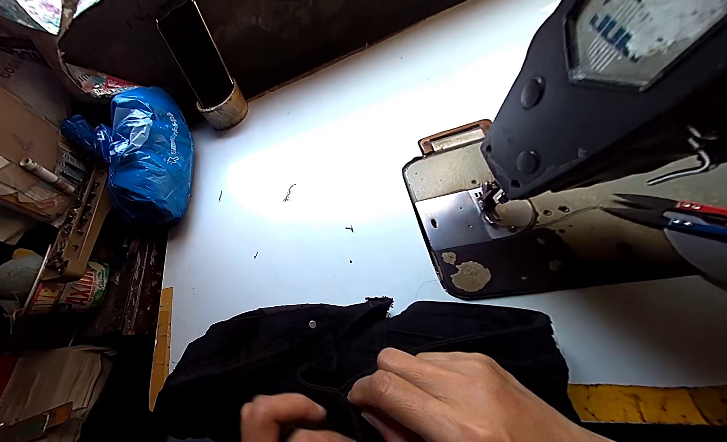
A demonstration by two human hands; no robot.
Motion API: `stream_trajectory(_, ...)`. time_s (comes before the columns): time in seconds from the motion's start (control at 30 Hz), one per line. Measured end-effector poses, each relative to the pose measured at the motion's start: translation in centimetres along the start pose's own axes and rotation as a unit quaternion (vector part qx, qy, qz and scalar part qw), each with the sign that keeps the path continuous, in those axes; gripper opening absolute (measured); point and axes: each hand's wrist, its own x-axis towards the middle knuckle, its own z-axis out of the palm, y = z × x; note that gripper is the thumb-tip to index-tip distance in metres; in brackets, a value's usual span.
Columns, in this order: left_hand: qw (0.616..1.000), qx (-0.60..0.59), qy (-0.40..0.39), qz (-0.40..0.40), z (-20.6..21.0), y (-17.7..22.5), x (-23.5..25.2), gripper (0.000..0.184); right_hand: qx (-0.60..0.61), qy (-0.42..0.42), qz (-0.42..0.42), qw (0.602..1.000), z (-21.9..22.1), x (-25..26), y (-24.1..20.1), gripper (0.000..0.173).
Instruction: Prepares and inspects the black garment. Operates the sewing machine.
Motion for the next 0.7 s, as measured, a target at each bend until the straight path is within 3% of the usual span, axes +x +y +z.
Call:
stream_trajectory(0.07, 1.000, -0.010, -0.021, -0.009, -1.9, -1.4, 1.5, 0.031, -0.002, -0.001, -0.008, 1.000, -0.2, 0.2, 0.1, 0.017)
stream_trajectory(0.17, 0.986, -0.081, -0.143, -0.018, -3.0, -4.0, 3.6, 0.051, 0.006, -0.006, -0.004, 1.000, -0.2, 0.2, 0.0, 0.016)
stream_trajectory(0.27, 0.953, -0.186, -0.238, 0.004, -1.9, -5.4, 4.6, 0.034, 0.035, -0.013, 0.007, 0.999, -0.4, 0.1, 0.1, 0.016)
stream_trajectory(0.43, 0.938, -0.286, -0.190, -0.051, -0.5, -4.6, 4.5, 0.016, 0.062, -0.019, 0.009, 0.998, -1.1, 0.6, 0.5, 0.015)
stream_trajectory(0.7, 0.953, -0.234, -0.188, -0.034, -0.9, -3.3, 4.3, 0.018, 0.119, -0.117, -0.014, 0.986, -3.1, 2.3, 1.6, 0.013)
